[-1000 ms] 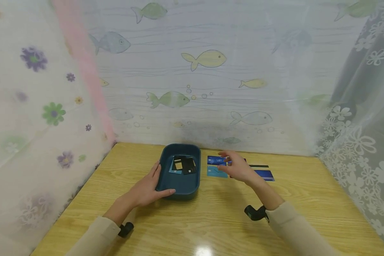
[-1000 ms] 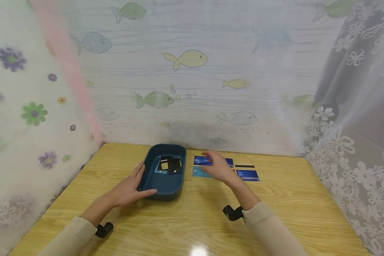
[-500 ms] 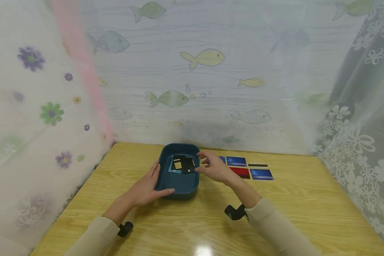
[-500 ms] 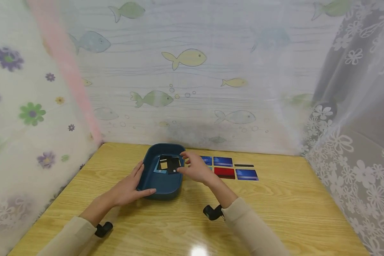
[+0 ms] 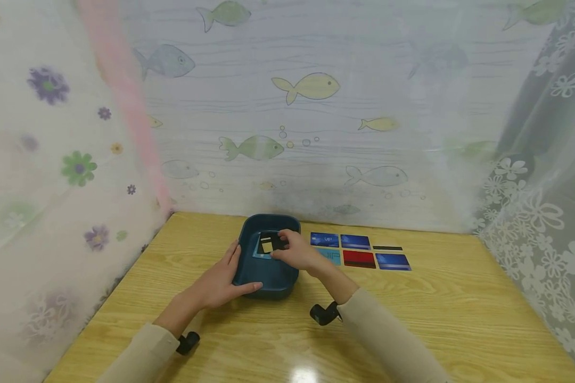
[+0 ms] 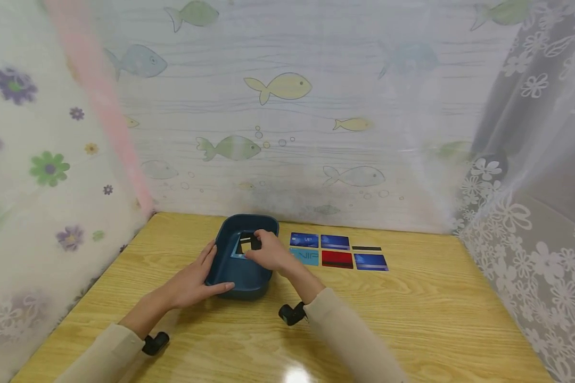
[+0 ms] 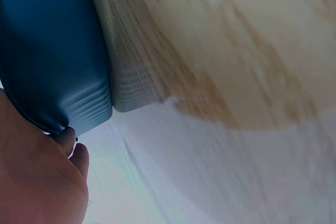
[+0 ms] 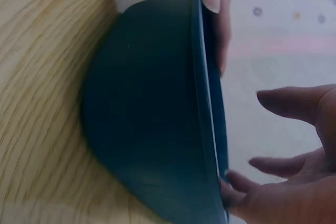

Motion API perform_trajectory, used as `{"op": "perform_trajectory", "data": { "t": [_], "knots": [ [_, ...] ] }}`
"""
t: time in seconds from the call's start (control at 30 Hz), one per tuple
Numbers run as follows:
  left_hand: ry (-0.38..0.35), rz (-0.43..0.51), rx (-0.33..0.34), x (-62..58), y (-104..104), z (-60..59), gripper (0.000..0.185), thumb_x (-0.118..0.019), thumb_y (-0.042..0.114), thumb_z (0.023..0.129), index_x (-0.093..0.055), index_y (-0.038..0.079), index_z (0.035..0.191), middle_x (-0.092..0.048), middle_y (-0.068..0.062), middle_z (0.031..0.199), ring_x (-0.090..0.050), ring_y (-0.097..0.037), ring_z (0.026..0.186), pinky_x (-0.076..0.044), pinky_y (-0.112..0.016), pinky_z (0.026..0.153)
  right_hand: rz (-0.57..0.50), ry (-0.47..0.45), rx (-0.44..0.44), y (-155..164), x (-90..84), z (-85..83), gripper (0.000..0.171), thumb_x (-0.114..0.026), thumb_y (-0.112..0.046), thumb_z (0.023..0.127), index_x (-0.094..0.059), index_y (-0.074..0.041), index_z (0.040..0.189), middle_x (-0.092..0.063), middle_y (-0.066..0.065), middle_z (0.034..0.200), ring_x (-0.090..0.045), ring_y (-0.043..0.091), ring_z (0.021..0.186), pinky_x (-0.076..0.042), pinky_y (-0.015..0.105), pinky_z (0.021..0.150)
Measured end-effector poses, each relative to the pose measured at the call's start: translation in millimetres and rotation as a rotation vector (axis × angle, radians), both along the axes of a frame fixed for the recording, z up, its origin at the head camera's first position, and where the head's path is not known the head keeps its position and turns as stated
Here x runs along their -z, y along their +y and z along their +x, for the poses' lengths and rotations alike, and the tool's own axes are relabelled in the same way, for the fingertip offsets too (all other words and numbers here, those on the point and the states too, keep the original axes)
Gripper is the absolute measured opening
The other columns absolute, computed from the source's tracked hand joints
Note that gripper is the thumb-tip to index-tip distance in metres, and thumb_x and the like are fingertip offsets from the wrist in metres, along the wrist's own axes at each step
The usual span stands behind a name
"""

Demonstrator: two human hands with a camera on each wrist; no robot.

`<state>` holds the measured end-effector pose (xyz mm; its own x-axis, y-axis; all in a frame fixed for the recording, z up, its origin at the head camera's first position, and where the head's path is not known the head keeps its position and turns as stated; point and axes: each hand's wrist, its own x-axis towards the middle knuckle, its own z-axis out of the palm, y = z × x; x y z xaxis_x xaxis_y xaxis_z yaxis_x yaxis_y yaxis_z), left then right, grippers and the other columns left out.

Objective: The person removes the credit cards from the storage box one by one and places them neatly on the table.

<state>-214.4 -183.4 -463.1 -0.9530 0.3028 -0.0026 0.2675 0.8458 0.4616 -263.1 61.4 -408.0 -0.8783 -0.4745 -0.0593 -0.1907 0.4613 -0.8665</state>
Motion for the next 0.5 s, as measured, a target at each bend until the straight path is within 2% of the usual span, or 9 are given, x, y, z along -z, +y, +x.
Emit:
{"op": "perform_trajectory", "data": {
  "t": [0.2, 0.37, 0.5],
  "knots": [
    [0.013, 0.003, 0.009, -1.8, 0.4, 1.1, 0.126, -0.053, 0.086, 0.084, -0.003, 0.003, 0.164, 0.003, -0.013, 0.172, -0.023, -0.039, 0.153, -0.034, -0.057, 0.116, 0.059, -0.022, 0.116, -26.3, 14.5, -7.5, 0.081, -0.070, -0.024, 0.097, -0.026, 0.001, 0.160, -0.020, 0.026, 0.165, -0.027, 0.043, 0.150, -0.036, 0.059, 0.113],
    [0.013, 0.003, 0.018, -2.7, -0.1, 2.2, 0.123, -0.054, 0.083, 0.086, -0.003, 0.001, 0.164, 0.004, -0.014, 0.172, -0.022, -0.040, 0.153, -0.034, -0.058, 0.116, 0.011, -0.088, 0.234, -41.6, 23.7, -12.7, 0.089, -0.070, -0.018, 0.097, -0.013, 0.002, 0.163, -0.007, 0.030, 0.166, -0.022, 0.048, 0.151, -0.033, 0.061, 0.114],
    [0.014, 0.005, 0.022, -2.5, -0.2, 2.1, 0.123, -0.053, 0.083, 0.086, -0.003, 0.001, 0.164, 0.004, -0.013, 0.172, -0.021, -0.039, 0.154, -0.033, -0.058, 0.116, -0.013, -0.126, 0.320, -48.7, 27.5, -16.0, 0.093, -0.071, -0.017, 0.096, -0.010, 0.001, 0.164, -0.004, 0.029, 0.166, -0.017, 0.050, 0.152, -0.029, 0.064, 0.116]
  ]
}}
